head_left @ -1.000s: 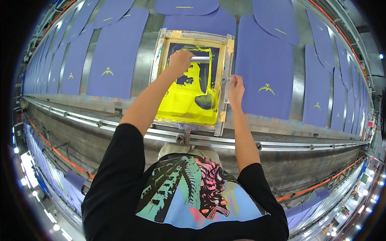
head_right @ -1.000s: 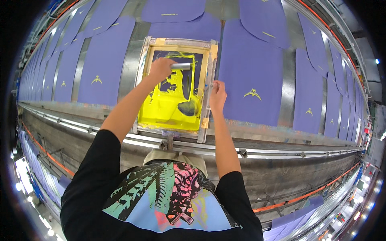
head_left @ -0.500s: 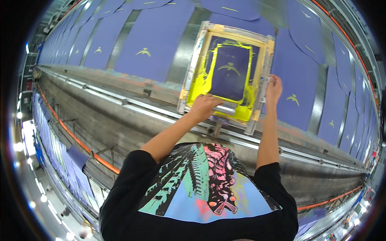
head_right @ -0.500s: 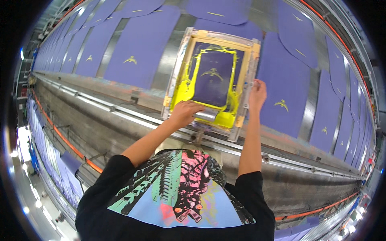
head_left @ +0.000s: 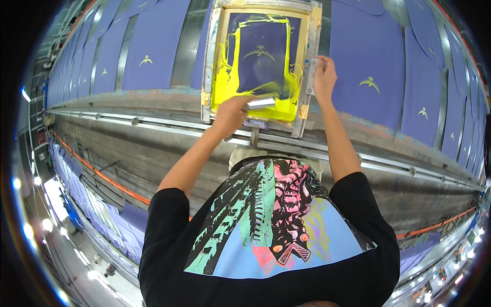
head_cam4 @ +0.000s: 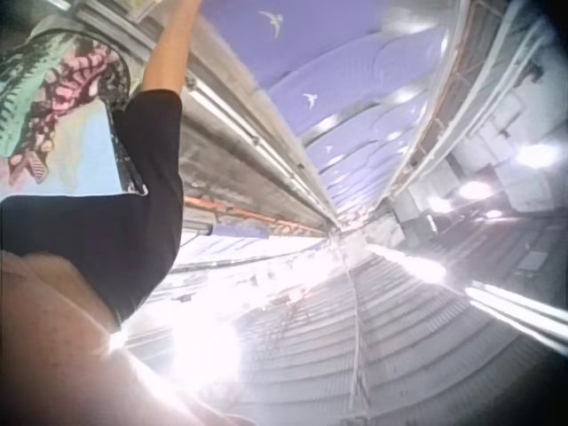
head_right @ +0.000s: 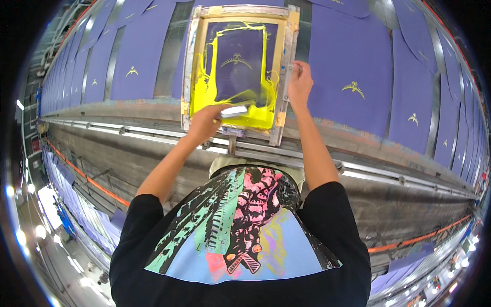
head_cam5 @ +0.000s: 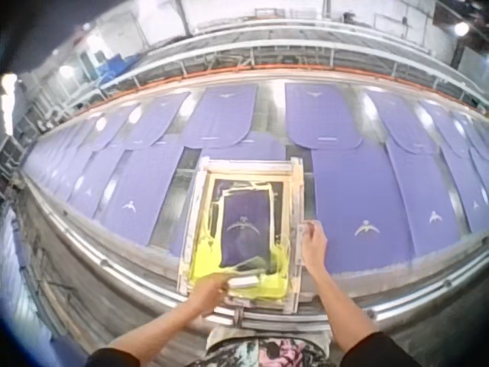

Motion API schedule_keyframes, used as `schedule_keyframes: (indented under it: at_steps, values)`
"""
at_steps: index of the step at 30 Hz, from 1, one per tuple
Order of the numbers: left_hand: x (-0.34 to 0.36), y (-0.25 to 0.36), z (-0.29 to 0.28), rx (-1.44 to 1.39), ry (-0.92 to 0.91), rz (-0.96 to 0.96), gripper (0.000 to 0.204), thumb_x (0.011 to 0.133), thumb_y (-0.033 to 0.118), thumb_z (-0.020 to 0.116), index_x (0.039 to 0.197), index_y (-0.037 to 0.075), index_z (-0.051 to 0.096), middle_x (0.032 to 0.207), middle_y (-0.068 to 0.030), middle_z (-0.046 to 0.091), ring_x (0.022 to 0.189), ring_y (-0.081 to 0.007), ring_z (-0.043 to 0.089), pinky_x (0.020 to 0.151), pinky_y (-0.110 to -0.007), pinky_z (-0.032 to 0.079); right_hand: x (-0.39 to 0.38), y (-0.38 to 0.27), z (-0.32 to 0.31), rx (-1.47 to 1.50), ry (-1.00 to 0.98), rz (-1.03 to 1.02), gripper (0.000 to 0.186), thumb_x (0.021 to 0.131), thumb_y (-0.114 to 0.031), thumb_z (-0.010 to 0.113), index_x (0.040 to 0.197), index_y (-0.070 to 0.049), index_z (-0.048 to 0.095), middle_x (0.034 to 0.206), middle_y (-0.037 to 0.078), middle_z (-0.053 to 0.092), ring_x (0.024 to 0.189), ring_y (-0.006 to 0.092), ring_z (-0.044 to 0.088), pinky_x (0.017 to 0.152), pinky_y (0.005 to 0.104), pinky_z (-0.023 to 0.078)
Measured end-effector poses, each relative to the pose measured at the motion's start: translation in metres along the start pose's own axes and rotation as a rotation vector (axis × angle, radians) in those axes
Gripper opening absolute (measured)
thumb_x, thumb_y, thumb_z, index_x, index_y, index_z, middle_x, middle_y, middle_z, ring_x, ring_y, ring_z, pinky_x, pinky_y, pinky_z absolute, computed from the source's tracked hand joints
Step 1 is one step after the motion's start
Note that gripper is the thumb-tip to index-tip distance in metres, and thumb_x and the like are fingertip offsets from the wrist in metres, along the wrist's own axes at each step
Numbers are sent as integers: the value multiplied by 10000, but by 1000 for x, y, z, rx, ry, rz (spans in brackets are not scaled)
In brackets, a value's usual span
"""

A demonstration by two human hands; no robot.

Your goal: The person pours liquid into a screen printing frame, then uses a squeegee to pull yellow ink across the screen and print a design onto a series of purple t-shirts laid out on a long table.

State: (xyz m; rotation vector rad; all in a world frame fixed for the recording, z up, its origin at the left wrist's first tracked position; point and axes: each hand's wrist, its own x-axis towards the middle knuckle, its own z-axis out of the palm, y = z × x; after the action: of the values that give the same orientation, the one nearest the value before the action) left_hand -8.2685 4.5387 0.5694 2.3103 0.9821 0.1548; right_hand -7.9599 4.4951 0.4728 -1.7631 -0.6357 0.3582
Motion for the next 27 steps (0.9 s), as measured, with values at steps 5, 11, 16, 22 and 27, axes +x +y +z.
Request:
schedule_keyframes:
  at_steps: [5,11,16,22,27]
  values:
    - [16,-55,-42,-59,101,-161,415,789,120,777,1193,58,708,785,-116,676,658,-197,598,645,-342,489,-14,-26,25,-16,0,49,149,1015,-163,574,1101,-72,656,716,121,608,619,212,560,638,395,461]
    - [85,-71,-44,-49,-588,-104,406,731,175,813,1091,12,721,895,-148,733,796,-265,684,732,-347,530,-17,-30,42,-103,61,20,141,1021,-174,566,1096,-88,649,706,140,612,621,271,580,646,417,465]
    - [158,-76,-49,-43,-1062,-163,432,668,82,835,1075,-5,721,948,-108,739,870,-217,683,744,-336,527,-15,-22,46,-162,58,43,153,1031,-194,546,1103,-97,638,737,194,641,706,369,650,674,465,477]
    - [244,-72,-118,173,-399,19,406,652,118,781,1047,30,746,858,-149,747,766,-241,706,729,-335,539,-11,-28,45,-169,-1,67,150,1028,-200,549,1095,-93,630,788,224,660,768,438,656,696,509,482]
    - [239,-65,-63,391,193,156,341,836,96,580,1094,209,773,1008,-121,745,907,-356,704,795,-469,568,-8,-24,42,-143,26,87,148,1030,-195,546,1099,-94,629,766,214,652,734,421,646,674,497,474]
